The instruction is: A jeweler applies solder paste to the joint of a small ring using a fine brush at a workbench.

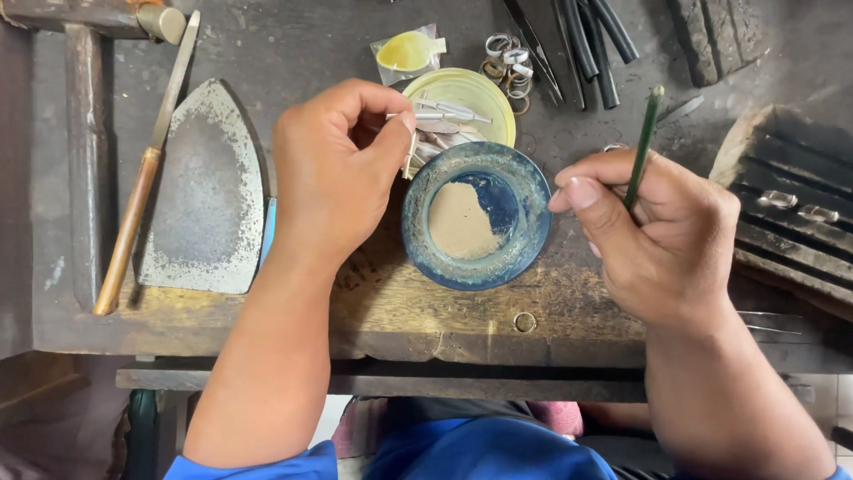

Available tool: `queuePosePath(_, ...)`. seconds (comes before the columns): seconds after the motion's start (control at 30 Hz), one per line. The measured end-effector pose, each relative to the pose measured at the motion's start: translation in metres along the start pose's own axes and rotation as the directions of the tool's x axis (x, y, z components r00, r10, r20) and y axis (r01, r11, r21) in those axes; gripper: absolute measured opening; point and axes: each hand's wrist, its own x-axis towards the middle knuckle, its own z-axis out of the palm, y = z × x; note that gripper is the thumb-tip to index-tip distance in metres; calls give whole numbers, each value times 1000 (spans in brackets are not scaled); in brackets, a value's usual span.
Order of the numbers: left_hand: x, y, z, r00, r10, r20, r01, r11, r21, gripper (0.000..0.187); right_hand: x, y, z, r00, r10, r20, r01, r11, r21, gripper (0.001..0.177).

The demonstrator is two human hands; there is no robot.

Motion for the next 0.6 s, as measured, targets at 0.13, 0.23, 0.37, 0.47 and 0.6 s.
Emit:
queuePosePath(0.13, 4, -6, 3, 996, -38, 76, 31, 995, 90, 12, 0, 1, -1, 998, -54, 16, 55, 995, -85, 10)
queuePosePath(0.23, 8, -15, 7, 991, -73, 111, 58, 990, 132, 15, 0, -1, 0, 999, -31, 23, 32, 999, -32, 11)
queuePosePath(0.37, 11, -26, 9, 993, 83, 86, -106, 946, 307, 23, -1, 1, -1, 1000, -20, 15, 22, 994, -104, 8)
queuePosePath(0.47, 9, -27, 4, 983, 178, 45, -181, 910, 372, 25, -3, 4, -1, 999, -35, 9, 36, 990, -133, 7)
queuePosePath(0.6, 2, -12, -4, 940, 333, -71, -300, 909, 288, 14, -2, 4, 1, 999, -53, -12, 53, 998, -27, 12)
